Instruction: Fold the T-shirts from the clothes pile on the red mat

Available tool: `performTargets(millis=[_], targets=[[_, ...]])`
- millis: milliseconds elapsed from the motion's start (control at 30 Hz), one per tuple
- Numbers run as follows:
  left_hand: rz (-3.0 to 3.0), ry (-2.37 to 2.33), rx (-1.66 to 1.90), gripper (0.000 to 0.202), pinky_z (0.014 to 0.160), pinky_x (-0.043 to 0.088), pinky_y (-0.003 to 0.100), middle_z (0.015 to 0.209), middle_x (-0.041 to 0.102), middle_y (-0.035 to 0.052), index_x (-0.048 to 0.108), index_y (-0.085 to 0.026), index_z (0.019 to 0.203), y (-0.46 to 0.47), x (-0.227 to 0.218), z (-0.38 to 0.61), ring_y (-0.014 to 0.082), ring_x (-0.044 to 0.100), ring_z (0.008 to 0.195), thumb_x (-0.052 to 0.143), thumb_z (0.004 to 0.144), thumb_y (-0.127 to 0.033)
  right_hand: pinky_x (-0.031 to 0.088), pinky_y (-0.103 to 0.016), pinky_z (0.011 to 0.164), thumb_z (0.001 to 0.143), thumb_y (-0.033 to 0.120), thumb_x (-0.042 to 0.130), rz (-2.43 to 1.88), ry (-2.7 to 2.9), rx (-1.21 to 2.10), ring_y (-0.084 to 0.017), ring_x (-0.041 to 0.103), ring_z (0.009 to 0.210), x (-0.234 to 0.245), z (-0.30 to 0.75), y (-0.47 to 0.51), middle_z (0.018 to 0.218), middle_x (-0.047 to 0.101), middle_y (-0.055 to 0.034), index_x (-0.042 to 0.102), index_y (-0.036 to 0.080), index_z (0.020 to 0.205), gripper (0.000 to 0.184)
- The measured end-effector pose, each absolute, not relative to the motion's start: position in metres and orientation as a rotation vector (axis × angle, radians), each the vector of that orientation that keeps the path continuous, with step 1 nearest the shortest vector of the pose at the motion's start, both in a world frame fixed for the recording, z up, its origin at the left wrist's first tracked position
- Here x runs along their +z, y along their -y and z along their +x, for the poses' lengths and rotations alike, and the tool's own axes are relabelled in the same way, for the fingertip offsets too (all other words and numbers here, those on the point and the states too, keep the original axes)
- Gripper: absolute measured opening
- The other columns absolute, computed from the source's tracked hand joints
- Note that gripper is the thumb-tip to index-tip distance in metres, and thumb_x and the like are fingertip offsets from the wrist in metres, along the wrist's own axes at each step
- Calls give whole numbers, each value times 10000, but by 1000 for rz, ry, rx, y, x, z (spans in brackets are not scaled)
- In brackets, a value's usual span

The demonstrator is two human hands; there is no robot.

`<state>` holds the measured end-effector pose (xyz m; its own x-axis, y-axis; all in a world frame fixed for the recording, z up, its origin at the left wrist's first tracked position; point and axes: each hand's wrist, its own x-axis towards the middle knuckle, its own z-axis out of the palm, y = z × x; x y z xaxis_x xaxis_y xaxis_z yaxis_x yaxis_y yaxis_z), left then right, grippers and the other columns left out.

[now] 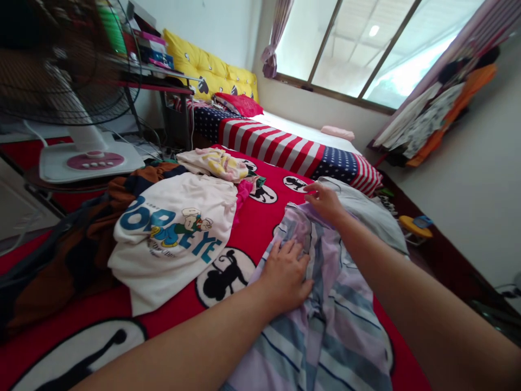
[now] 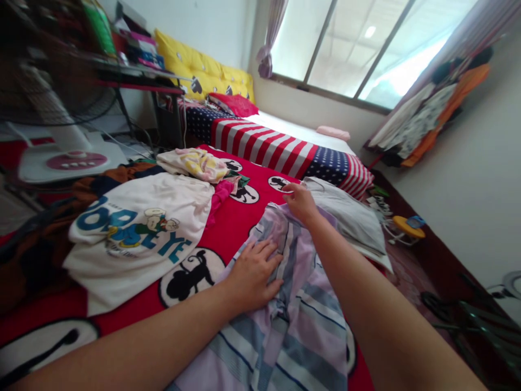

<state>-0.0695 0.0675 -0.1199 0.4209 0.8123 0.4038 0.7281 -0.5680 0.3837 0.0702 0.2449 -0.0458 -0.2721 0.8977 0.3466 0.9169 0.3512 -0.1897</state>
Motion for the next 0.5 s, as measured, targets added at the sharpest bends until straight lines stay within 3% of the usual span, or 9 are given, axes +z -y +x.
performTargets(millis=[167, 233, 367, 500], targets=[[2519, -1392, 837, 425, 1102, 287, 526, 1342, 529, 120, 586, -197, 1198, -68, -122, -69, 301, 417, 1290, 576, 833, -414, 461, -265, 647, 777, 233, 565, -1607, 1953, -4, -160, 634, 612, -32, 154, -202, 669, 687, -19, 707, 177, 842, 166], [2516, -1395, 843, 418, 1098, 290, 528, 1338, 536, 118, 591, -200, 1194, -68, -123, -69, 301, 419, 1290, 582, 831, -408, 441, -274, 624, 767, 269, 590, -1699, 1897, -57, -170, 620, 598, -40, 183, -181, 608, 658, -14, 713, 182, 795, 153], [2521, -1393, 859, 403, 1090, 301, 527, 1326, 548, 114, 602, -200, 1185, -68, -122, -69, 300, 429, 1284, 587, 831, -393, 422, -280, 589, 796, 413, 601, -1743, 1767, -75, -173, 586, 593, -66, 213, -146, 640, 653, -25, 709, 185, 788, 253], [2527, -1386, 843, 404, 1091, 323, 495, 1324, 555, 106, 615, -204, 1191, -68, -118, -71, 289, 439, 1284, 592, 829, -382, 456, -281, 661, 814, 372, 599, -1785, 1960, -7, -174, 609, 693, -85, 214, -131, 841, 683, -45, 723, 198, 933, 245]])
